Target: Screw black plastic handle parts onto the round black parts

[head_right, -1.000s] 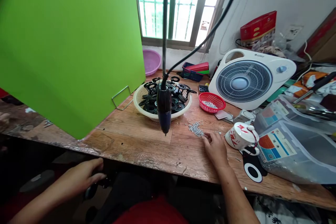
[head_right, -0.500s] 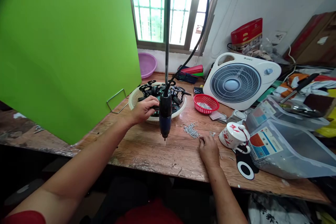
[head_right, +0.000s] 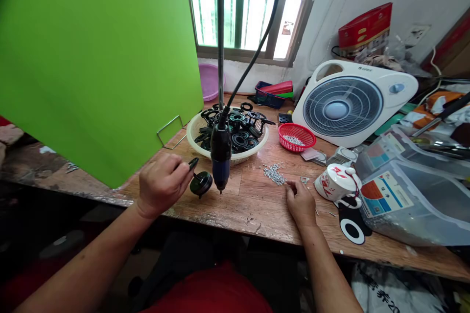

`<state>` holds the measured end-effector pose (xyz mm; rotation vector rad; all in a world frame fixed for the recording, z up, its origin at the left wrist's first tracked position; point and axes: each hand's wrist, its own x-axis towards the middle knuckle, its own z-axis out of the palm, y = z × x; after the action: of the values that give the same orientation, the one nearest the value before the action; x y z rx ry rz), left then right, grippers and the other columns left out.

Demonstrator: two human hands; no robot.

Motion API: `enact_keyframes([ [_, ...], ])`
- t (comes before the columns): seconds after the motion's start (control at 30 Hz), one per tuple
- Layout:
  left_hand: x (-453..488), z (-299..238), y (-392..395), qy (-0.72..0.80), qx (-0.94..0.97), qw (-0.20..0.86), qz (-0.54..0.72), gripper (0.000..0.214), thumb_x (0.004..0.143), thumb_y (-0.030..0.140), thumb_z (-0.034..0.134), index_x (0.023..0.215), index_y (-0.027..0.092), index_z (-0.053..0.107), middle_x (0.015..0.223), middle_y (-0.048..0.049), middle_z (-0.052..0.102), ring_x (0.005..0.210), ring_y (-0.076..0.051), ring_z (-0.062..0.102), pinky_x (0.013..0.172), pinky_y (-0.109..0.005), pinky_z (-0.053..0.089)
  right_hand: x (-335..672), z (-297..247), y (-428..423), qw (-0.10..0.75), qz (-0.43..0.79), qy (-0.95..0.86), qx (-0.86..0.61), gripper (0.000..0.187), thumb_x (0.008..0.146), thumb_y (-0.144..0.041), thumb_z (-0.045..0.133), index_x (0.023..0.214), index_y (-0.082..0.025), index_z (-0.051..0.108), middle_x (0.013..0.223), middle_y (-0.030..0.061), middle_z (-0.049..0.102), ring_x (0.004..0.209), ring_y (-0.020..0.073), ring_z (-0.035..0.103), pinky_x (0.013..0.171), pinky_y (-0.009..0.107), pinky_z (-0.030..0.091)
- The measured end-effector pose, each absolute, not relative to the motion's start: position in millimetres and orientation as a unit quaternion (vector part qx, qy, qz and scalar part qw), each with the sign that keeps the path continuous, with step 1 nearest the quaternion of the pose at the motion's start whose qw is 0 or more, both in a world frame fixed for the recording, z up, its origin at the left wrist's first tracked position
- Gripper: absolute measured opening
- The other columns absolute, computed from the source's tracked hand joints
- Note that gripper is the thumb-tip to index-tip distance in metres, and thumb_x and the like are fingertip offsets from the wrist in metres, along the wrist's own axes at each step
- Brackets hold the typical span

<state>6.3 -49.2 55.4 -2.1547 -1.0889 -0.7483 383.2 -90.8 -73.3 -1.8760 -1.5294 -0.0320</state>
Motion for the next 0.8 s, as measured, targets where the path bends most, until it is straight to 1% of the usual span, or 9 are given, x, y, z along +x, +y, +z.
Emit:
enact_keyframes([
  [0.13,7,11,-66,-0.410,-0.848,0.222,-0.250,0.018,0.087,0.021,0.049,0.071,0.019,0.055,0.074,-0.0049,0.057,0.069,-0.018,0.050,0.057,-0.031,0.032,363,-60,-96,0.396,0.077,-0.592,-0.697,0.027,0.081,-0.036,0.054,0.096,-0.015,0.062,0.083,0.0079,0.065,0.070,0.0199,0.058,0.068,0.034,0.047],
  [0.2,9,-11,-72,-0.423,-0.854,0.138,-0.270,0.011,0.087,0.021,0.048,0.081,0.020,0.056,0.085,-0.0069,0.059,0.075,-0.019,0.053,0.061,-0.031,0.038,339,-54,-100,0.414,0.150,-0.617,-0.652,0.028,0.081,-0.037,0.056,0.099,-0.015,0.062,0.082,0.0072,0.064,0.070,0.0193,0.058,0.066,0.033,0.048],
  [0.23,10,-20,-75,-0.433,-0.848,0.082,-0.294,0.008,0.087,0.021,0.049,0.092,0.019,0.056,0.093,-0.0087,0.059,0.081,-0.020,0.055,0.066,-0.031,0.041,324,-52,-102,0.420,0.191,-0.631,-0.624,0.028,0.081,-0.036,0.057,0.100,-0.015,0.061,0.081,0.0069,0.064,0.072,0.0192,0.059,0.066,0.033,0.048],
  [0.3,9,-33,-78,-0.454,-0.820,-0.051,-0.344,0.034,0.084,0.025,0.055,0.116,0.018,0.045,0.111,-0.0124,0.054,0.095,-0.022,0.056,0.079,-0.034,0.046,292,-50,-107,0.431,0.266,-0.649,-0.567,0.026,0.082,-0.033,0.057,0.100,-0.016,0.061,0.082,0.0060,0.063,0.074,0.0184,0.059,0.067,0.032,0.049],
  [0.37,6,-39,-79,-0.458,-0.799,-0.181,-0.346,0.059,0.078,0.028,0.063,0.128,0.019,0.034,0.118,-0.0129,0.051,0.104,-0.024,0.054,0.089,-0.038,0.045,260,-51,-109,0.441,0.326,-0.648,-0.529,0.022,0.082,-0.030,0.058,0.099,-0.016,0.060,0.081,0.0046,0.062,0.074,0.0169,0.059,0.067,0.030,0.049],
  [0.43,2,-39,-77,-0.440,-0.798,-0.272,-0.309,0.059,0.074,0.026,0.067,0.126,0.020,0.039,0.117,-0.0102,0.053,0.108,-0.025,0.052,0.094,-0.041,0.042,232,-54,-108,0.450,0.367,-0.636,-0.508,0.020,0.081,-0.028,0.059,0.097,-0.016,0.060,0.079,0.0035,0.062,0.071,0.0152,0.059,0.065,0.027,0.049],
  [0.5,-1,-36,-74,-0.414,-0.804,-0.316,-0.286,0.047,0.074,0.023,0.067,0.117,0.021,0.049,0.113,-0.0083,0.056,0.108,-0.026,0.050,0.095,-0.043,0.041,210,-58,-104,0.461,0.388,-0.624,-0.498,0.020,0.080,-0.027,0.060,0.096,-0.016,0.061,0.078,0.0025,0.062,0.068,0.0139,0.058,0.062,0.025,0.048],
  [0.63,0,-32,-71,-0.383,-0.799,-0.359,-0.294,0.028,0.075,0.022,0.066,0.102,0.020,0.061,0.107,-0.0076,0.055,0.104,-0.024,0.050,0.094,-0.038,0.041,185,-63,-93,0.479,0.402,-0.610,-0.487,0.015,0.080,-0.027,0.059,0.090,-0.016,0.061,0.074,0.0005,0.061,0.064,0.0123,0.055,0.059,0.022,0.045],
  [0.8,5,-33,-77,-0.385,-0.788,-0.377,-0.297,0.021,0.078,0.025,0.064,0.099,0.020,0.061,0.107,-0.0074,0.052,0.103,-0.022,0.050,0.092,-0.034,0.042,186,-63,-91,0.458,0.406,-0.642,-0.463,0.015,0.082,-0.027,0.058,0.091,-0.017,0.063,0.080,0.0015,0.064,0.070,0.0139,0.057,0.065,0.024,0.046],
])
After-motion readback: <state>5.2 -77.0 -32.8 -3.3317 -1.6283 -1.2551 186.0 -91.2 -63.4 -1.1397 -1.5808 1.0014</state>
